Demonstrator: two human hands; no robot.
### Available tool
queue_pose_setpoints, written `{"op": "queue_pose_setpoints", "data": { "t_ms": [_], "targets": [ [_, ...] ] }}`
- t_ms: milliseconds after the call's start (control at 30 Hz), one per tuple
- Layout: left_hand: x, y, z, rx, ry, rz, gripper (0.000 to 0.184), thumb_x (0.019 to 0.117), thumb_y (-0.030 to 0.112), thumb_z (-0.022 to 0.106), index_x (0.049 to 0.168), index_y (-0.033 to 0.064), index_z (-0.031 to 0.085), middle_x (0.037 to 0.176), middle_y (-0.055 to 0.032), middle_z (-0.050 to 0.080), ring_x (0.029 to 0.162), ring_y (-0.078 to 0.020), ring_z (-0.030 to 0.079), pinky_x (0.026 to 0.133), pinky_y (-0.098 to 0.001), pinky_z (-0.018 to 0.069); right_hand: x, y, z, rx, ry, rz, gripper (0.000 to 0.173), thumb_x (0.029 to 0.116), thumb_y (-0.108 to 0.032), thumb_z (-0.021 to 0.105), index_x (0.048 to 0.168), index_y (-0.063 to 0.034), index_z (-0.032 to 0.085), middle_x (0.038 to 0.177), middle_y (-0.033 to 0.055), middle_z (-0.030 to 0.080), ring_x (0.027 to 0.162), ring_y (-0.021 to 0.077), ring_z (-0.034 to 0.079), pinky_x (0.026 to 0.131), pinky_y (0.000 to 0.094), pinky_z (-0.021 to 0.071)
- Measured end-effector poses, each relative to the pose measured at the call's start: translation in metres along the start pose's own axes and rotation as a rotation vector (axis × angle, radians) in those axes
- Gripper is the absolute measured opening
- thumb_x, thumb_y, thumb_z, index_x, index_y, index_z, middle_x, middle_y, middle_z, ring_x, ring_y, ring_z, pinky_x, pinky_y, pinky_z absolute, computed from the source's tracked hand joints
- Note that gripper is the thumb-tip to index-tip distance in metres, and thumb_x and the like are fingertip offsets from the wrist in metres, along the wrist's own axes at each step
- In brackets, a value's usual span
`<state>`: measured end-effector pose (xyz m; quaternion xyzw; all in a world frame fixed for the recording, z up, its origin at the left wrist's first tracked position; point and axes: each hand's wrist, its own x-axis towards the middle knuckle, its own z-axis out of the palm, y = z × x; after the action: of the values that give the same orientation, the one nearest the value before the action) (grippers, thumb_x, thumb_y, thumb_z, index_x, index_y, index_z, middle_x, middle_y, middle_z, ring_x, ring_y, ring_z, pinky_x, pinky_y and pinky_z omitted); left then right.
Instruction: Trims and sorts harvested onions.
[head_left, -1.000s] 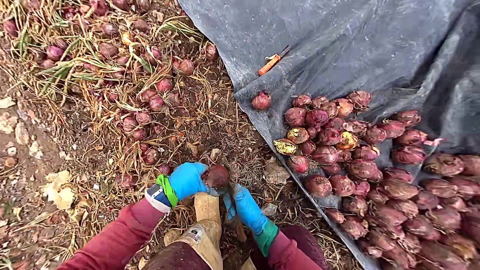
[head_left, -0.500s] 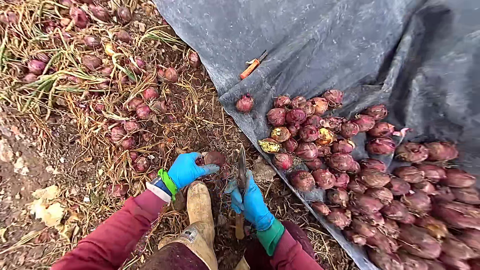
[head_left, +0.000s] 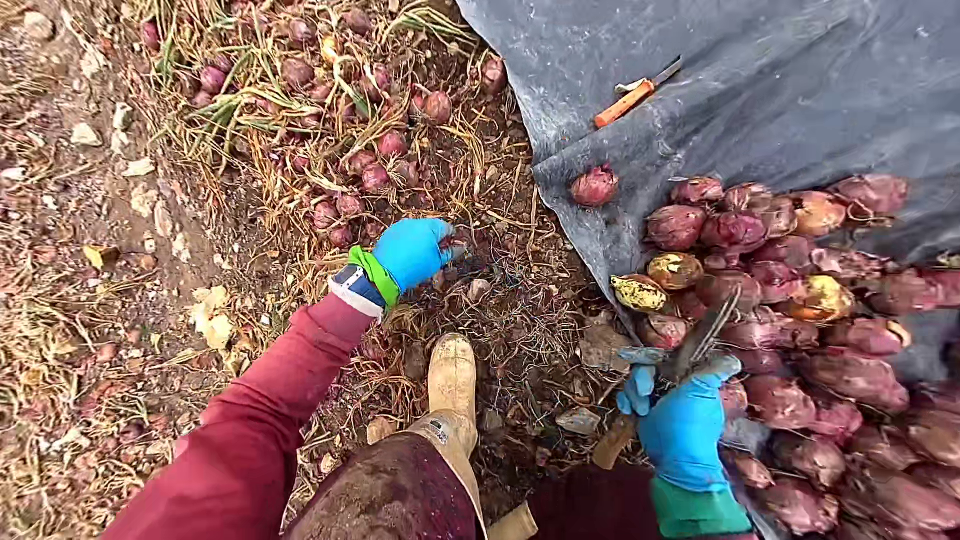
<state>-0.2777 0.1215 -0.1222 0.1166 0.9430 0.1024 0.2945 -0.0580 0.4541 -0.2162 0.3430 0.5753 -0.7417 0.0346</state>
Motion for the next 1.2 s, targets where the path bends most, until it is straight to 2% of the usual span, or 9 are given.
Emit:
{"op": "queue_pose_setpoints", "data": {
  "t_ms": [167, 333, 500, 600, 700, 900, 1000, 1100, 1200],
  "targets": [
    [-0.011, -0.057, 0.081, 0.25, -0.214, 0.089, 0.024, 0.0916, 0.008, 0.067, 0.111, 0.0171, 0.077, 0.127, -0.0055, 0.071, 0.123, -0.0277, 0.064, 0.1, -0.0549, 0.0549, -0.011, 0.045, 0.033, -0.23, -0.126, 0.148, 0.093, 0.1022, -0.065, -0.002, 0.109, -0.0065, 0.069, 0.058, 0.0081, 0.057, 0.04, 0.0214, 0.05, 0.039, 0.0422, 0.0506],
    [-0.018, -0.08, 0.155, 0.391, -0.52, -0.051, 0.041, 0.0863, 0.006, 0.073, 0.124, 0.0215, 0.074, 0.152, -0.0145, 0.051, 0.127, -0.0473, 0.055, 0.079, -0.0658, 0.059, -0.031, 0.07, 0.062, -0.267, -0.272, 0.214, 0.092, 0.1032, -0.064, 0.001, 0.111, -0.0051, 0.071, 0.062, 0.0107, 0.061, 0.044, 0.0228, 0.056, 0.043, 0.0412, 0.0539],
    [-0.035, -0.121, 0.154, 0.377, -0.658, -0.14, 0.067, 0.0805, 0.005, 0.081, 0.144, 0.016, 0.059, 0.142, -0.0279, 0.052, 0.11, -0.0469, 0.065, 0.085, -0.066, 0.0576, -0.045, 0.064, 0.057, -0.344, -0.318, 0.212, 0.084, 0.1063, -0.059, 0.008, 0.112, -0.0051, 0.072, 0.064, 0.0113, 0.063, 0.047, 0.0237, 0.058, 0.045, 0.0403, 0.0542],
    [-0.043, -0.147, 0.165, 0.383, -0.623, -0.171, 0.051, 0.0761, 0.025, 0.087, 0.12, 0.006, 0.07, 0.12, -0.0216, 0.069, 0.109, -0.0418, 0.068, 0.088, -0.0663, 0.0565, -0.052, 0.061, 0.045, -0.351, -0.266, 0.211, 0.083, 0.1068, -0.058, 0.008, 0.112, -0.0048, 0.071, 0.065, 0.0122, 0.064, 0.047, 0.0248, 0.058, 0.045, 0.0409, 0.0546],
    [-0.047, -0.156, 0.151, 0.343, -0.615, -0.198, 0.052, 0.0894, 0.054, 0.074, 0.111, 0.0065, 0.073, 0.109, -0.0187, 0.073, 0.107, -0.0392, 0.07, 0.09, -0.0668, 0.0553, -0.053, 0.065, 0.036, -0.312, -0.197, 0.199, 0.089, 0.105, -0.063, 0.005, 0.109, -0.0025, 0.071, 0.064, 0.0132, 0.064, 0.046, 0.0262, 0.059, 0.044, 0.0434, 0.0559],
    [-0.066, -0.101, 0.106, -0.085, -0.292, -0.035, 0.023, 0.0996, 0.028, 0.068, 0.115, 0.0126, 0.075, 0.11, -0.0096, 0.075, 0.103, -0.0271, 0.071, 0.095, -0.0544, 0.0557, -0.036, 0.076, 0.069, -0.197, -0.316, 0.416, 0.099, 0.1012, -0.066, -0.005, 0.115, -0.0001, 0.068, 0.062, 0.0132, 0.06, 0.045, 0.0248, 0.055, 0.044, 0.0426, 0.0539],
    [-0.067, -0.054, 0.087, -0.228, -0.167, 0.211, 0.013, 0.0927, 0.014, 0.071, 0.104, 0.0103, 0.076, 0.101, -0.0077, 0.074, 0.095, -0.0226, 0.071, 0.087, -0.05, 0.0575, -0.027, 0.073, 0.095, -0.111, -0.593, 0.347, 0.093, 0.098, -0.076, 0.016, 0.115, 0.0006, 0.067, 0.066, 0.0088, 0.061, 0.048, 0.0212, 0.058, 0.047, 0.039, 0.0563],
    [-0.061, -0.018, 0.072, -0.131, -0.286, 0.457, 0.01, 0.091, 0.016, 0.072, 0.099, 0.0146, 0.076, 0.1, -0.004, 0.074, 0.094, -0.0211, 0.071, 0.083, -0.0495, 0.0586, -0.026, 0.044, 0.12, -0.115, -0.662, 0.192, 0.095, 0.0808, -0.094, 0.034, 0.097, -0.006, 0.066, 0.067, 0.0072, 0.064, 0.05, 0.0206, 0.061, 0.049, 0.0387, 0.0582],
    [-0.05, -0.007, 0.058, 0.017, -0.44, 0.474, 0.011, 0.0942, 0.022, 0.071, 0.103, 0.0171, 0.075, 0.104, -0.004, 0.074, 0.096, -0.0226, 0.071, 0.084, -0.0506, 0.0575, -0.02, 0.018, 0.123, -0.323, -0.599, 0.147, 0.084, 0.0973, -0.078, 0.019, 0.097, -0.0067, 0.064, 0.065, 0.0072, 0.062, 0.049, 0.0186, 0.058, 0.048, 0.0352, 0.054]
  ]
}}
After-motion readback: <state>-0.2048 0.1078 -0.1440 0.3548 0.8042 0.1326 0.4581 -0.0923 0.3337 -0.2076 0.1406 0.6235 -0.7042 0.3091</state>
